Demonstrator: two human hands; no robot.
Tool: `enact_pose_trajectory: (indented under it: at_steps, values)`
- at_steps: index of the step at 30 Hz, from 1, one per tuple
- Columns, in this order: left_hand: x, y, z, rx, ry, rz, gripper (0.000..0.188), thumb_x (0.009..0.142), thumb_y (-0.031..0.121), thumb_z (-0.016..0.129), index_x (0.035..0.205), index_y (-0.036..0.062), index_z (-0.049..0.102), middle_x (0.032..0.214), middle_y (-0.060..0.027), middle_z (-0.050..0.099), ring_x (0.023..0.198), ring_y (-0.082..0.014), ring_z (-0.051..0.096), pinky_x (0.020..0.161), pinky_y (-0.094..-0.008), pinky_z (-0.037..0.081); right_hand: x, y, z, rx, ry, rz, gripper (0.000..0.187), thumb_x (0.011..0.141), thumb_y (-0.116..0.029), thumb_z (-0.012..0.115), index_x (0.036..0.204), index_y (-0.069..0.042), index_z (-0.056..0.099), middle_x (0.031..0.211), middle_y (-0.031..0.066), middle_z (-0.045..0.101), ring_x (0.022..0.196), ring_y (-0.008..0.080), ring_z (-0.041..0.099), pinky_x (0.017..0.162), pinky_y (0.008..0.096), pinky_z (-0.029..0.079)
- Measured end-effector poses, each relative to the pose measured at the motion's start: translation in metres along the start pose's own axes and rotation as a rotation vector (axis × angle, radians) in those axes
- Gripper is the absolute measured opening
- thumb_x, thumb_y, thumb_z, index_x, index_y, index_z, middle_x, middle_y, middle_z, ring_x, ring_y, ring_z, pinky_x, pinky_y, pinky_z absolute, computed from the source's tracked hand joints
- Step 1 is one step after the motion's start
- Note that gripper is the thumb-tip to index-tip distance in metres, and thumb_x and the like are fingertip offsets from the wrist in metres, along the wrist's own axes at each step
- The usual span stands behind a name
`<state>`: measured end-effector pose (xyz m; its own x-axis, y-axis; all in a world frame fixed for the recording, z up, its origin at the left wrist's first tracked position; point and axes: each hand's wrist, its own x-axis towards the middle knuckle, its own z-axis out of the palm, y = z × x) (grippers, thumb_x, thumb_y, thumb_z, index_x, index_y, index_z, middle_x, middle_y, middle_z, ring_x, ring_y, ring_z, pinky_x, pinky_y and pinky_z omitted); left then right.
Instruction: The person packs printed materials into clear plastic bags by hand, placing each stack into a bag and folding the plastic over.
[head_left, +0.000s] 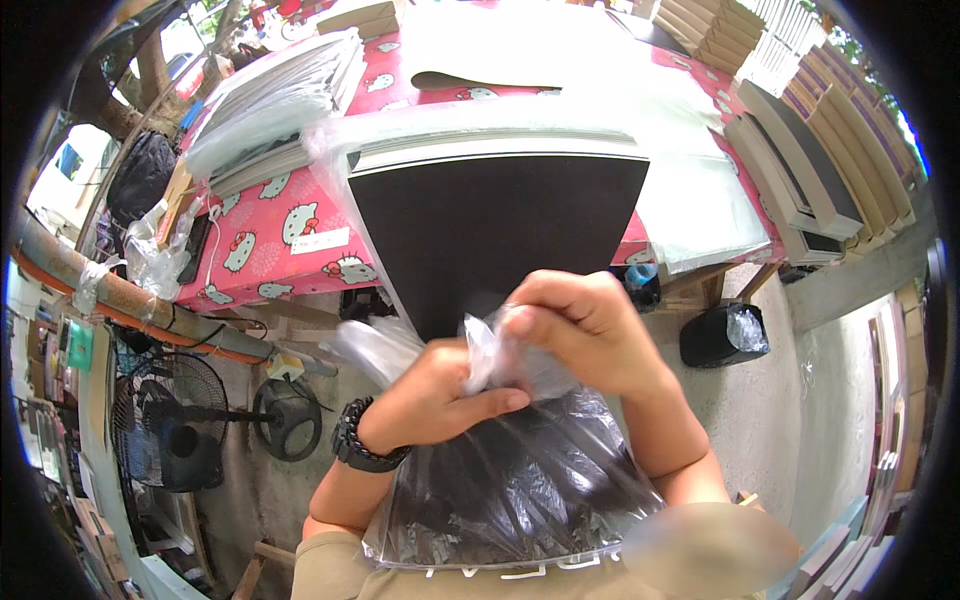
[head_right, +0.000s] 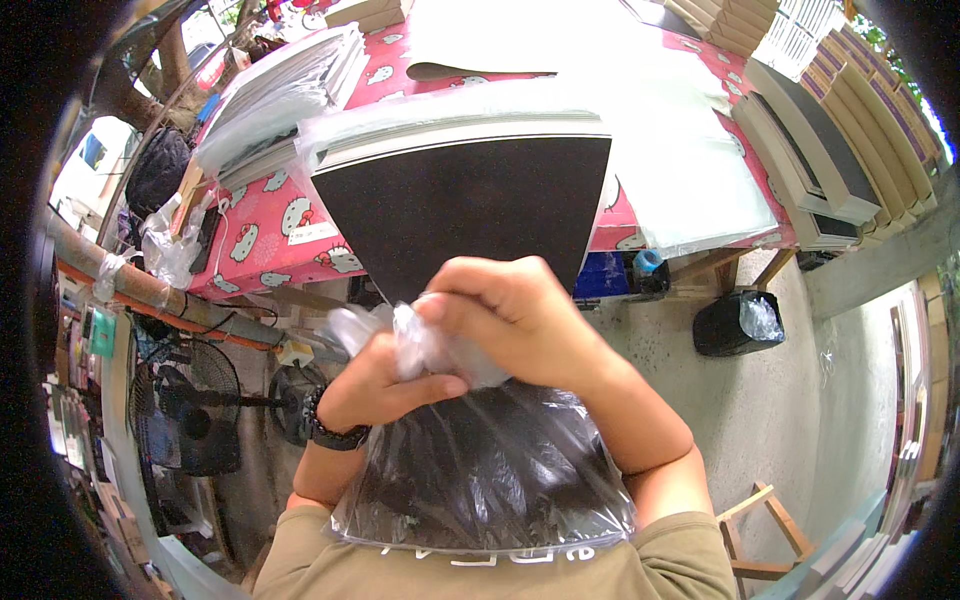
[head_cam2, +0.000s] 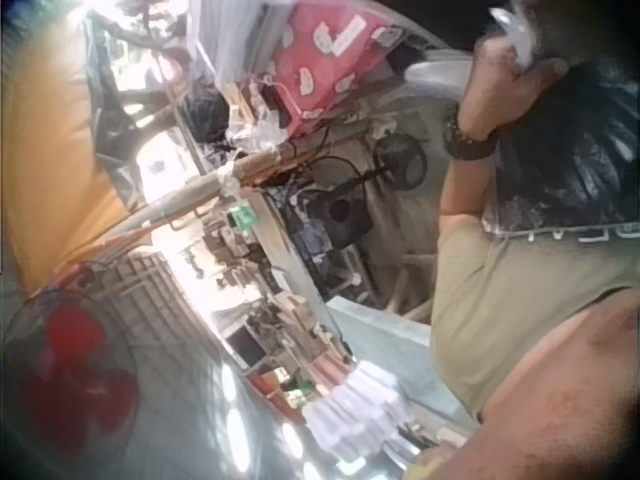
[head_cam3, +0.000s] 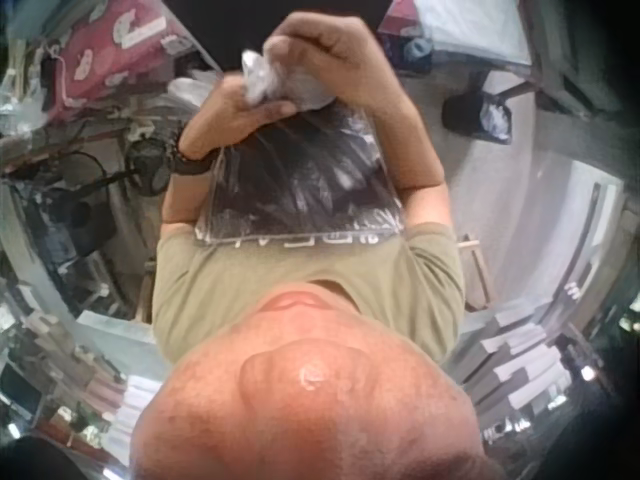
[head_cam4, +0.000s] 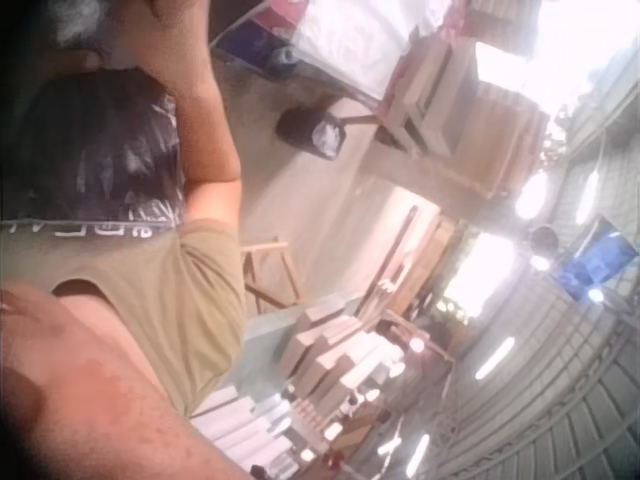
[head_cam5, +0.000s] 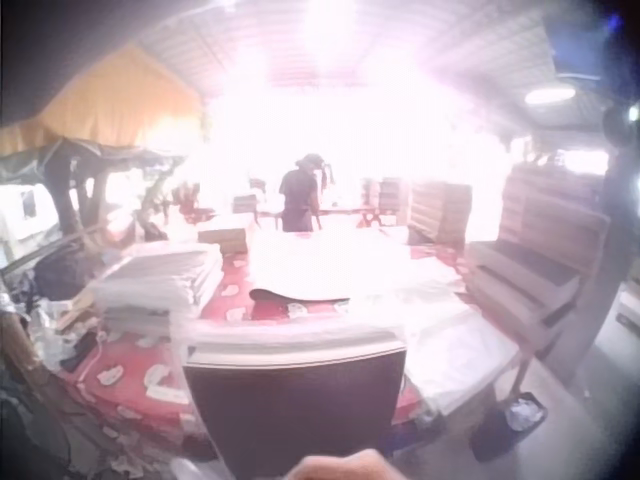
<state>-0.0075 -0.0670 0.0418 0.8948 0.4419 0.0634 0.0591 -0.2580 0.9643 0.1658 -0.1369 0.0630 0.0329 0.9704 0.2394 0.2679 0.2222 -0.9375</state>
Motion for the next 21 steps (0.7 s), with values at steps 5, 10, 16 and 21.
enact_pose_trajectory:
  at_steps: [5,10,16,21]
  values:
    - [-0.03,-0.032,-0.015,-1.165,0.571,0.17,0.039,0.087,0.04,0.04,0.098,0.0048,0.054,0.075,-0.0054,0.058,0.053,-0.0125,0.052,0.051,-0.0261,0.043,-0.018,0.031,-0.019,0.329,-0.979,-0.12,0.019,0.071,-0.013,0.068,0.077,0.001,0.059,0.066,0.0081,0.06,0.059,0.0158,0.056,0.056,0.0288,0.043]
    - [-0.033,-0.063,-0.026,-1.028,0.79,-0.099,0.043,0.084,0.042,0.043,0.101,0.0032,0.051,0.076,-0.0043,0.055,0.06,-0.0116,0.051,0.055,-0.026,0.043,-0.053,0.097,-0.039,0.663,-0.351,-0.447,0.026,0.075,-0.022,0.065,0.091,-0.002,0.06,0.069,0.0072,0.059,0.061,0.0217,0.054,0.055,0.0346,0.044]
    - [-0.072,-0.219,-0.047,-0.706,0.064,0.58,0.047,0.078,0.034,0.055,0.11,-0.0003,0.047,0.102,-0.0133,0.055,0.091,-0.022,0.054,0.081,-0.034,0.044,-0.069,0.125,-0.053,1.457,-0.113,-0.199,0.043,0.073,-0.032,0.064,0.099,0.001,0.056,0.076,0.0102,0.058,0.065,0.023,0.055,0.058,0.0347,0.045]
    - [-0.049,-0.118,-0.06,-0.582,0.914,0.461,0.042,0.085,0.023,0.046,0.118,-0.002,0.039,0.109,-0.015,0.051,0.099,-0.0216,0.051,0.087,-0.036,0.041,-0.048,0.094,-0.04,0.764,-0.772,-0.31,0.048,0.064,-0.023,0.075,0.096,0.007,0.056,0.091,0.0171,0.06,0.078,0.0234,0.059,0.067,0.0331,0.045]
